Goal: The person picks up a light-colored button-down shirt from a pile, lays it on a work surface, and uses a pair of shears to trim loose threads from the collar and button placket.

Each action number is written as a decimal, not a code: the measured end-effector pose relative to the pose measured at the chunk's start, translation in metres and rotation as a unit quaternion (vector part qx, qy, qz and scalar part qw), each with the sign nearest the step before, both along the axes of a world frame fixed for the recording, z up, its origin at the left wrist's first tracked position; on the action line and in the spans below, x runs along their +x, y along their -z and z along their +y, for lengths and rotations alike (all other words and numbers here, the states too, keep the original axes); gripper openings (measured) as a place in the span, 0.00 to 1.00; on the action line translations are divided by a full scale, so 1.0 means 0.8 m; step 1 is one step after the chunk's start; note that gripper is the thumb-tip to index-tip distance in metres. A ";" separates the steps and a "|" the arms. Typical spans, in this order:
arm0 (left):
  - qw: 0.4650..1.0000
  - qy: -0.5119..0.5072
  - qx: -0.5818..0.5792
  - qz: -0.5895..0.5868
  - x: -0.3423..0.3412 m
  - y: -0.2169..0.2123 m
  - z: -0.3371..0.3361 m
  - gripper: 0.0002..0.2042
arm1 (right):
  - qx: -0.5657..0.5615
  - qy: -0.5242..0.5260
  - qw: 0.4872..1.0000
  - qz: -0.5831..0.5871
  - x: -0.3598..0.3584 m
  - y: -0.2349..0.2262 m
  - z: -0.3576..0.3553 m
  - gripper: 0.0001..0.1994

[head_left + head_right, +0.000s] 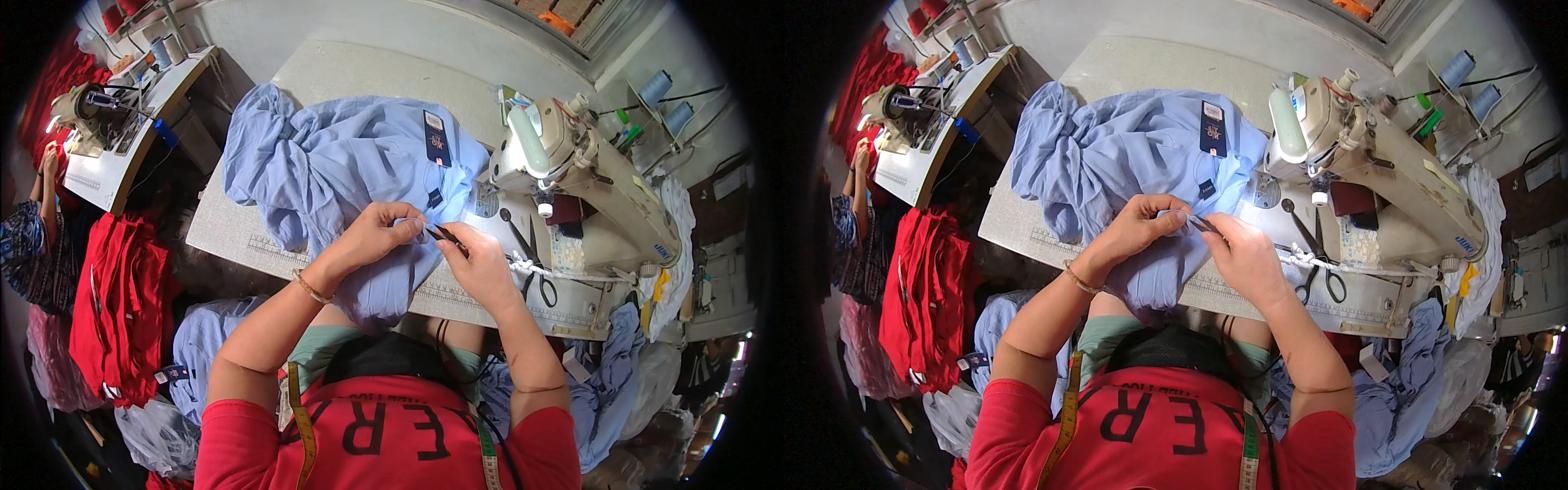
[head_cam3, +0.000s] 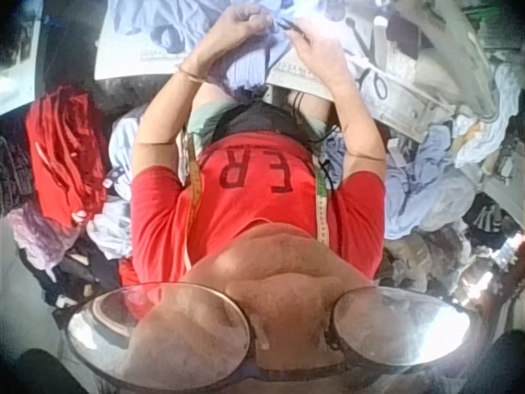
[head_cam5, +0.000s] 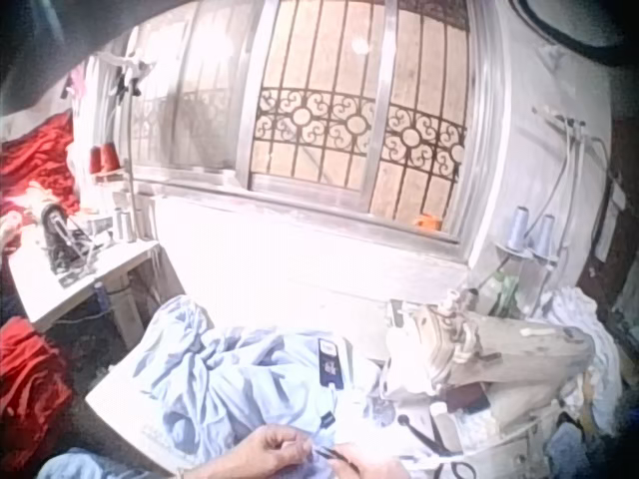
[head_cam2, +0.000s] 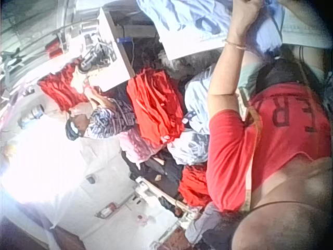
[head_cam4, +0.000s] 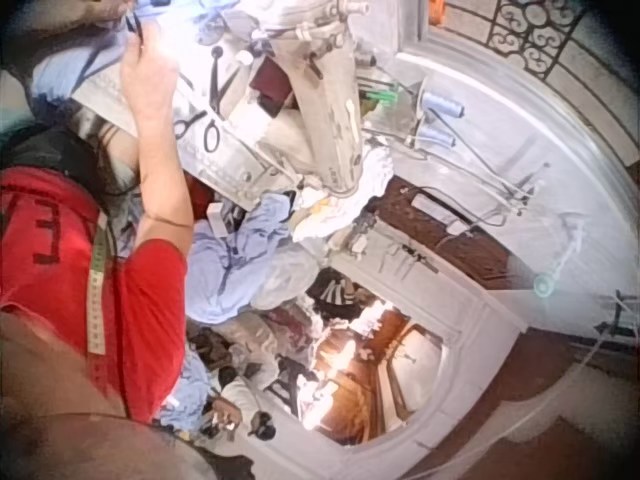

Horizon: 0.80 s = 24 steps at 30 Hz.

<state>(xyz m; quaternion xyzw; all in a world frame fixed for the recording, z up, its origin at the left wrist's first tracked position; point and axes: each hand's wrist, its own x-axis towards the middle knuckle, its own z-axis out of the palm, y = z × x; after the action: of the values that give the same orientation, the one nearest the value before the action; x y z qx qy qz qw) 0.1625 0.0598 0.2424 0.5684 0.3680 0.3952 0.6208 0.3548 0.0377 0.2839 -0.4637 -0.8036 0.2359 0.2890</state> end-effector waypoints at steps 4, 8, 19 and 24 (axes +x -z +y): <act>1.000 0.005 -0.008 0.002 -0.001 0.001 0.001 0.10 | 0.005 -0.007 1.000 0.019 0.002 0.005 0.002 0.08; 1.000 0.008 0.011 0.003 0.000 0.004 0.000 0.09 | 0.006 -0.010 0.999 0.034 0.001 0.007 0.004 0.08; 1.000 0.001 0.006 0.006 0.001 0.001 -0.002 0.09 | -0.034 0.009 0.998 0.045 0.000 0.004 0.000 0.08; 0.999 -0.002 0.019 0.039 0.001 -0.003 -0.002 0.09 | -0.114 -0.017 0.966 0.231 0.002 0.010 -0.003 0.07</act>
<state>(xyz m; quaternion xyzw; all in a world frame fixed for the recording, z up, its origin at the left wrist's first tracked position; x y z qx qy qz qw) 0.1636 0.0582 0.2449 0.5945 0.3856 0.3804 0.5943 0.3564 0.0352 0.2759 -0.4128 -0.6905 0.4318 0.4078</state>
